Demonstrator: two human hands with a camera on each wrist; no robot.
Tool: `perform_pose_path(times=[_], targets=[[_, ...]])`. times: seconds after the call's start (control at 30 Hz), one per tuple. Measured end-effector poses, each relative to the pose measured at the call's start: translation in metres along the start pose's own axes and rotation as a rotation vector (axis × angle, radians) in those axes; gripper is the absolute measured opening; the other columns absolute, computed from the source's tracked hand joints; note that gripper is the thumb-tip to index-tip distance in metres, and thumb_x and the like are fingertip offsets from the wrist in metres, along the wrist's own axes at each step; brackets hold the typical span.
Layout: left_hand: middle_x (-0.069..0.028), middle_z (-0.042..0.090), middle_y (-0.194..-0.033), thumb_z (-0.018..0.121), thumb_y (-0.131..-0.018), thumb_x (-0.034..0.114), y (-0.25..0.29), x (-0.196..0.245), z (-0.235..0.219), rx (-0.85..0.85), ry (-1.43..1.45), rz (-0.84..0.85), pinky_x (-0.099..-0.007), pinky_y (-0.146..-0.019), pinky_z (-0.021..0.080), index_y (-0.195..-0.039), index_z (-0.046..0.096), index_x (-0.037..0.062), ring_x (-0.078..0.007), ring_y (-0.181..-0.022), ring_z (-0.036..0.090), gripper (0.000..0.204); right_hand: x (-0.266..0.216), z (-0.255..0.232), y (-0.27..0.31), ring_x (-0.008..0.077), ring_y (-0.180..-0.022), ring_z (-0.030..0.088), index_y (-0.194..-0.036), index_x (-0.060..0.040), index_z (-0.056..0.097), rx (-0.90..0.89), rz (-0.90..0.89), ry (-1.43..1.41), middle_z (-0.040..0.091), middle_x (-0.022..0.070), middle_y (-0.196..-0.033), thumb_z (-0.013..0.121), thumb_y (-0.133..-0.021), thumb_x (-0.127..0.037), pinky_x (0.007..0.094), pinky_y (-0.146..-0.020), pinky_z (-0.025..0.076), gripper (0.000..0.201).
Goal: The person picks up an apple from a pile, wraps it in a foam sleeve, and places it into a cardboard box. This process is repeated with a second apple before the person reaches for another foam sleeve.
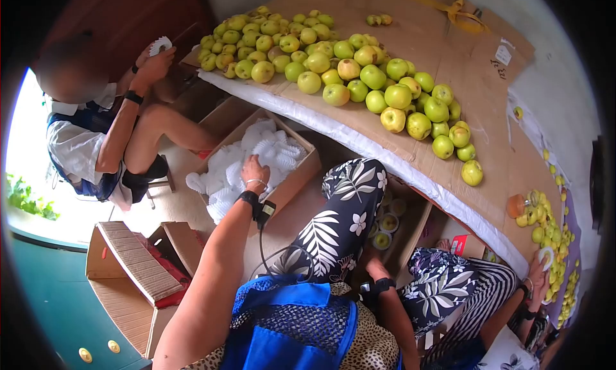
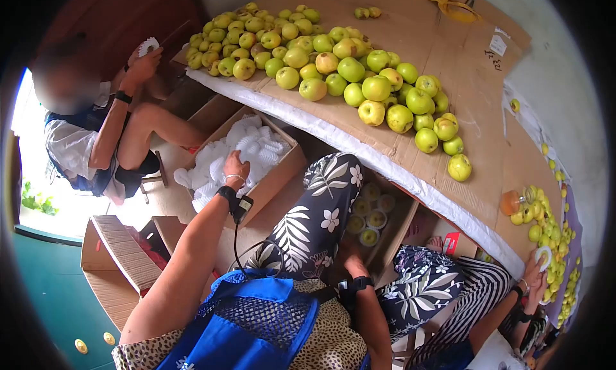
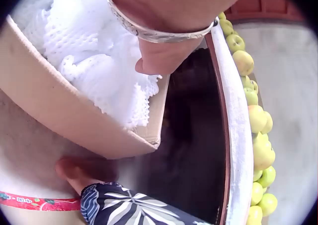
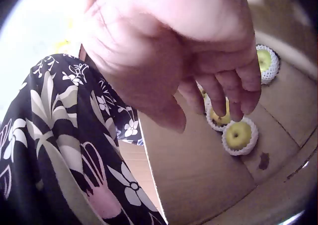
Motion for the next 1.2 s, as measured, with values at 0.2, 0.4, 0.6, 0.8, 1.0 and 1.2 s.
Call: perform_pose_path(times=[0.2,0.4,0.6,0.8,1.0,1.2], targets=[[-0.0071,0.063,-0.084,0.067,-0.072,0.013,0.018,-0.010,-0.043,0.271,0.744,-0.068,-0.0292,-0.069,0.047,-0.086,0.063,0.0055,-0.0174,-0.076,0.060,0.016,0.022,0.012,-0.007,0.0313,-0.105,0.055,-0.116,-0.0022,0.053,-0.120,0.118,-0.066,0.059,0.0202,-0.110,0.051,-0.082,-0.014,0.0366,-0.087,0.042,0.036],[0.0043,0.049,-0.070,0.064,-0.068,-0.005,0.084,0.104,-0.114,-0.083,1.052,0.118,-0.0196,-0.056,0.039,-0.085,0.052,0.0058,-0.0042,-0.062,0.045,0.023,0.025,-0.047,-0.021,0.0147,-0.077,0.060,-0.103,-0.0016,0.059,0.203,0.179,-0.366,0.064,0.0096,-0.089,0.057,-0.082,-0.017,0.0272,-0.068,0.047,0.027],[-0.0029,0.052,-0.078,0.066,-0.070,0.002,0.162,0.242,-0.160,-0.318,0.796,0.711,-0.0234,-0.066,0.040,-0.097,0.062,0.0013,-0.0120,-0.070,0.048,0.027,-0.177,-0.158,0.053,0.0099,-0.086,0.056,-0.103,-0.0029,0.057,0.141,-0.279,-1.037,0.060,0.0024,-0.092,0.059,-0.087,-0.018,0.0231,-0.075,0.046,0.022],[0.0010,0.057,-0.079,0.061,-0.085,0.018,0.198,0.274,-0.135,-0.732,1.190,0.440,-0.0212,-0.064,0.042,-0.095,0.057,0.0047,-0.0068,-0.072,0.051,0.017,-0.179,-0.149,0.068,0.0058,-0.083,0.054,-0.104,-0.0032,0.055,0.122,-0.275,-1.266,0.059,-0.0008,-0.089,0.055,-0.089,-0.015,0.0216,-0.075,0.045,0.019],[0.0018,0.056,-0.080,0.052,-0.091,0.019,0.216,0.266,-0.082,-0.931,1.286,0.328,-0.0169,-0.060,0.040,-0.096,0.051,0.0045,-0.0024,-0.070,0.048,0.015,-0.172,-0.149,0.075,0.0074,-0.084,0.055,-0.100,-0.0052,0.055,0.123,-0.362,-1.590,0.058,0.0004,-0.092,0.052,-0.089,-0.012,0.0237,-0.075,0.046,0.013],[-0.0035,0.053,-0.100,0.050,-0.087,0.005,0.236,0.275,-0.068,-0.895,1.135,0.498,-0.0218,-0.075,0.043,-0.114,0.046,0.0016,-0.0084,-0.088,0.051,0.028,-0.163,-0.157,0.083,0.0073,-0.085,0.055,-0.104,-0.0023,0.052,0.252,-0.407,-1.627,0.057,0.0021,-0.095,0.050,-0.090,-0.008,0.0233,-0.076,0.045,0.016]])
Point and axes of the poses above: each hand's wrist, its own y-axis away from the middle knuckle, its own z-axis out of the palm, x = y × z, the point moved 9 cm from there along -y, towards the middle knuckle
